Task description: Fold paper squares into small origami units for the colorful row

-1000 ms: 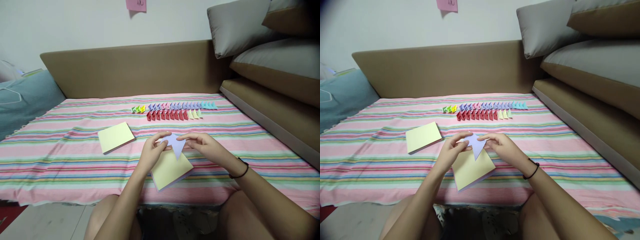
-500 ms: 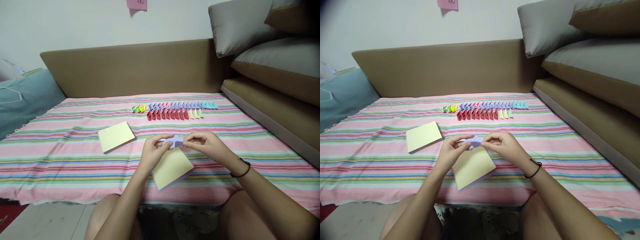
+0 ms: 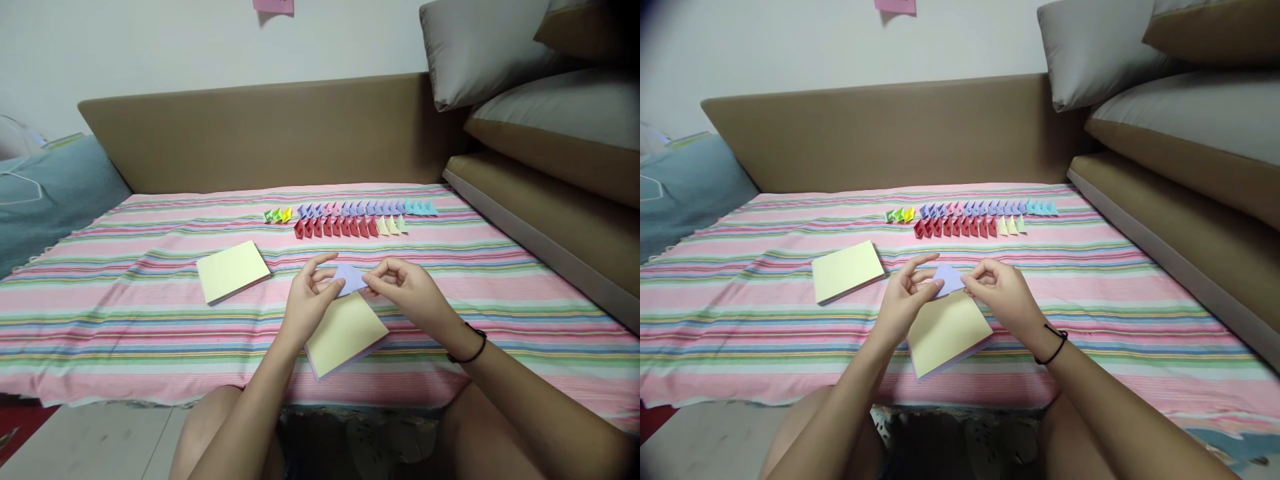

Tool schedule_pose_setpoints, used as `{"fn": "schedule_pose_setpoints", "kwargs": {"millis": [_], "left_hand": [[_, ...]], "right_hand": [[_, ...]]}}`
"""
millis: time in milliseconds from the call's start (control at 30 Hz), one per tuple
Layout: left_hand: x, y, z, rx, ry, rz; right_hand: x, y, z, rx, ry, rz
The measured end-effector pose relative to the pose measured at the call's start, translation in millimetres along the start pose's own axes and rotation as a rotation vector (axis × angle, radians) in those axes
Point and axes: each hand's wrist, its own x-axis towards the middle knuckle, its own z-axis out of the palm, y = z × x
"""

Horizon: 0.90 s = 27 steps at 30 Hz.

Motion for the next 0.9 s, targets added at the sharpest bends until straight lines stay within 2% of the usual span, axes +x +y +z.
{"fn": "schedule_pose_setpoints", "kwargs": {"millis": [400,667,767,900], "left_hand": [[-1.6,-5.0,0.9,0.001,0.046,-0.114],[-1.2,-5.3,1.2,0.012,0.048,-0.129],[-1.0,-6.5,0.6,0.014,0.074,-0.121],[-0.9,-7.4,0.5,-0.035,0.121,-0.116]], "right_hand": [[-3.5,1.0,4.7,-0.129,0.005,-0.026],[-4.2,2.0,5.8,-0.145,0.042,-0.041],[-3.1,2.7,6.2,-0.087,0.038,-0.022],[-0.5,2.8,9.2,0.133,-0.010,0.056]]}}
